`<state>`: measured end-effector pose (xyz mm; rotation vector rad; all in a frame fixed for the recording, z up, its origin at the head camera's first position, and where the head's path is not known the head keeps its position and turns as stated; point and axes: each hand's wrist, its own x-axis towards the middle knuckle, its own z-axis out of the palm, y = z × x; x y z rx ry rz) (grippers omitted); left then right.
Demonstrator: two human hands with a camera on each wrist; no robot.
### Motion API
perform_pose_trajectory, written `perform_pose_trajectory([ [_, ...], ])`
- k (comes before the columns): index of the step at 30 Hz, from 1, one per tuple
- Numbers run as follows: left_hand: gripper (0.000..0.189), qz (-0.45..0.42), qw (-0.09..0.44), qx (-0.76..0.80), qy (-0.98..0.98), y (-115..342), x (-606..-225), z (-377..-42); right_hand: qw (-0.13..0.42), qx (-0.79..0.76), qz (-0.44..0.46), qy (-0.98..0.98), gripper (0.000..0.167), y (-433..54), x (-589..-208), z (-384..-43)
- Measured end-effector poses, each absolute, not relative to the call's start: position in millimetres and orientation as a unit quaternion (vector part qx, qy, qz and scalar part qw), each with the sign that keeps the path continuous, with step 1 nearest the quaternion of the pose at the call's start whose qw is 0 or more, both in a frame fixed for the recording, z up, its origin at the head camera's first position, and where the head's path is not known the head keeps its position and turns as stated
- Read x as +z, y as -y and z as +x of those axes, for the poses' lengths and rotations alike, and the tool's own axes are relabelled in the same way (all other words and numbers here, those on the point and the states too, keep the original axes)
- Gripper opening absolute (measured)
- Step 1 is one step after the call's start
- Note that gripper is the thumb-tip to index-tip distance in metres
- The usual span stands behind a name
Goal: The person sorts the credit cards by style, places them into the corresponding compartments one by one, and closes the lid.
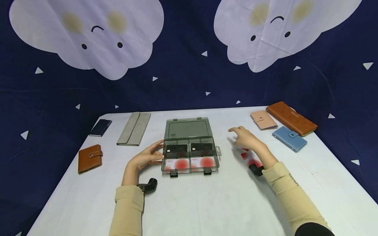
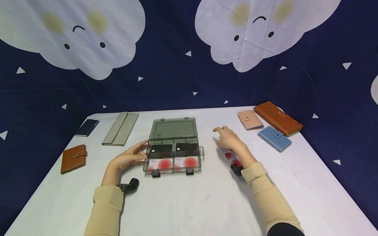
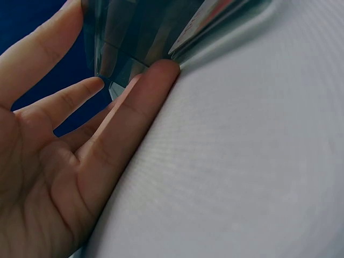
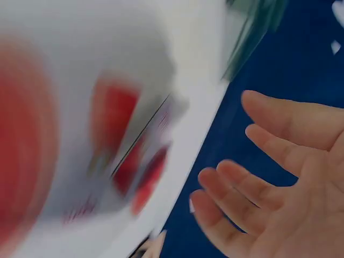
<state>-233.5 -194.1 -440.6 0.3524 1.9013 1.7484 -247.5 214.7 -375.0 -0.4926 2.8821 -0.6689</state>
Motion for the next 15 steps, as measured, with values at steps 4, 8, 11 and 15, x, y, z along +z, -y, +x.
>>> perform_pose_trajectory([
  [4,0.083,0.125,0.264,0.645,-0.706,194,-441,-233,0.134,-0.196,-0.104,-0.966,0.076,-233,-378,-258],
  [8,0.083,0.127,0.264,0.645,-0.706,194,-442,-233,0.193,-0.160,-0.073,-0.965,0.086,-242,-383,-267],
  [11,0.083,0.132,0.264,0.646,-0.704,195,-442,-234,0.207,-0.145,-0.067,-0.965,0.090,-245,-387,-272],
  [15,0.083,0.135,0.263,0.647,-0.703,195,-443,-235,0.190,-0.131,-0.063,-0.971,0.093,-245,-389,-277],
])
